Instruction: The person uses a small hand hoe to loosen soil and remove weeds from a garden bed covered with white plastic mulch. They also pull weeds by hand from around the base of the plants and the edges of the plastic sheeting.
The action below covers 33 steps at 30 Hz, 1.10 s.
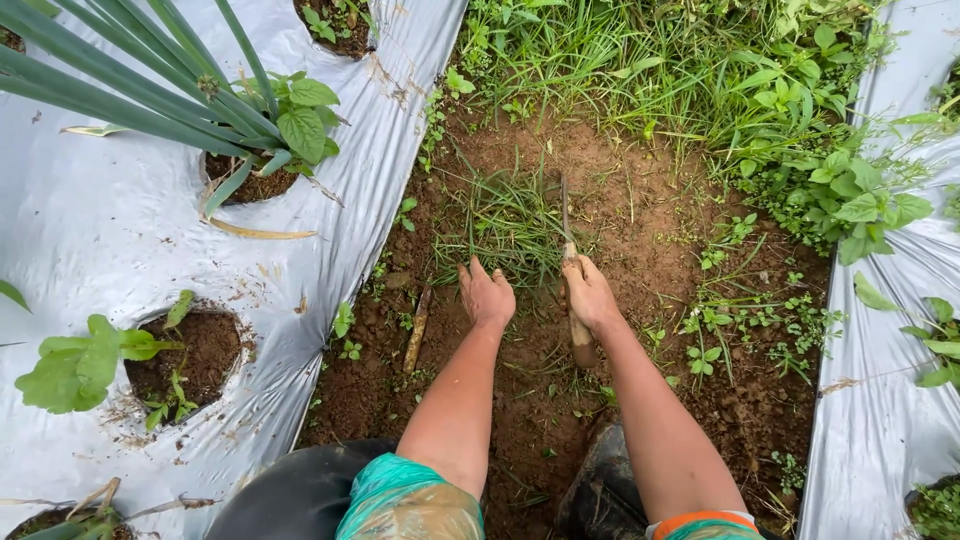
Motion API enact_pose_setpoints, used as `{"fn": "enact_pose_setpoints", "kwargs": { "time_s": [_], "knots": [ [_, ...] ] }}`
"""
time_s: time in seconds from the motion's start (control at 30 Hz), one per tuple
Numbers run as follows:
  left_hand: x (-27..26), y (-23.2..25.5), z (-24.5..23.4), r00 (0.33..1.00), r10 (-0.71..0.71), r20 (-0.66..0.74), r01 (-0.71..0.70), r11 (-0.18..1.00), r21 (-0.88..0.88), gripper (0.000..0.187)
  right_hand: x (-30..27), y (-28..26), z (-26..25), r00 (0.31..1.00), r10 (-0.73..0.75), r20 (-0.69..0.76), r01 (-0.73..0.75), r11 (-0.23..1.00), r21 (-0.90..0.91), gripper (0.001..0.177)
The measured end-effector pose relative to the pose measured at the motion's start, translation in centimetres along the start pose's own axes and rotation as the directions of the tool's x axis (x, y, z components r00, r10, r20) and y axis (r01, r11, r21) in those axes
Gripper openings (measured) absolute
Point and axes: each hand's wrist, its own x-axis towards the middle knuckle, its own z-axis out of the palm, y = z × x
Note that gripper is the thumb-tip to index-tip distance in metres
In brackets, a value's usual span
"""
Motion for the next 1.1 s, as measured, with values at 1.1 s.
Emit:
{"fn": "enact_pose_setpoints", "kwargs": {
  "time_s": [1.1],
  "knots": [
    [-1.4,0.8,2.1,0.996,-0.057,-0.063,0.048,0.99,-0.133,0.074,-1.2,3.5,-2.2,0.979,0.008,0.205,0.038,0.975,-0.217,0.035]
  ]
}}
